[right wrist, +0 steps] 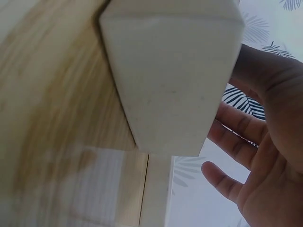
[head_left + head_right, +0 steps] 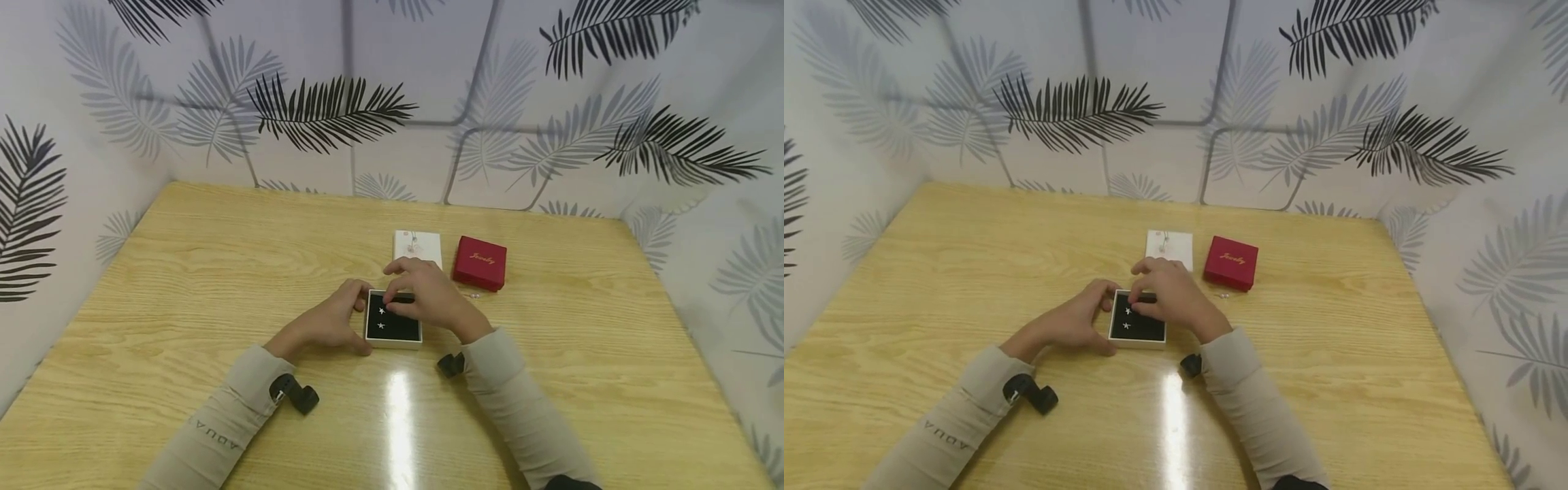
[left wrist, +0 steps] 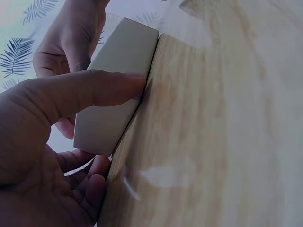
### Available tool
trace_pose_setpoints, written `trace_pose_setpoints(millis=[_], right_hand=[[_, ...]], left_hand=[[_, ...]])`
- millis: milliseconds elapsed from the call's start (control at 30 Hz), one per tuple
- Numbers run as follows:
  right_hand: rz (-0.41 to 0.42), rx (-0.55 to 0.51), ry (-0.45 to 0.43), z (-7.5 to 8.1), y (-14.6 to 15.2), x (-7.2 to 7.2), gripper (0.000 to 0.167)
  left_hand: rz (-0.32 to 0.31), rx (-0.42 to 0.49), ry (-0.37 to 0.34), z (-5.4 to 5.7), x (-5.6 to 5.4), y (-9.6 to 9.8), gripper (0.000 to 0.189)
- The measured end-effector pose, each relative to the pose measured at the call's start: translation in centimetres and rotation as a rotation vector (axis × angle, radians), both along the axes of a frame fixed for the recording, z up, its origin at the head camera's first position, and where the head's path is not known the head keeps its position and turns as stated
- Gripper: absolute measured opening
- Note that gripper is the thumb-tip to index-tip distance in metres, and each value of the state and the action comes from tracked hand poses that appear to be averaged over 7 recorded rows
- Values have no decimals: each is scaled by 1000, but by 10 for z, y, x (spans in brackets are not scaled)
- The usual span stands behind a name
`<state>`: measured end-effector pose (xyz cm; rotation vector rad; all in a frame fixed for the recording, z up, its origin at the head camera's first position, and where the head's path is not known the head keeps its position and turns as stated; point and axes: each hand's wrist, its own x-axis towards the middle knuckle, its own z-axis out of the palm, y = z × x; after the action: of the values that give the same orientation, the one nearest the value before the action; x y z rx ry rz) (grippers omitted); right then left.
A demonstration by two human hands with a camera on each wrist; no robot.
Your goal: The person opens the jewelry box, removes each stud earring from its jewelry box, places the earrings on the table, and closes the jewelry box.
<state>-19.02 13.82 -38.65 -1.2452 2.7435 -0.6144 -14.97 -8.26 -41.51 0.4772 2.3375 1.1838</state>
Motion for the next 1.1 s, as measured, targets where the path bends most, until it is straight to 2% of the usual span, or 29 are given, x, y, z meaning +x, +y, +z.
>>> trace_pose_setpoints(millis=[300,633,1100], right_hand=[[-3,57,40,1,-3,4,10],[-1,78,37,2,-9,6,16],[-7,113,28,0,-10,8,16]], left_hand=[[0,3,7,-2,0,-1,94],[-11,12,12,2,0,-1,92],[-16,8,7,3,-1,-1,94]])
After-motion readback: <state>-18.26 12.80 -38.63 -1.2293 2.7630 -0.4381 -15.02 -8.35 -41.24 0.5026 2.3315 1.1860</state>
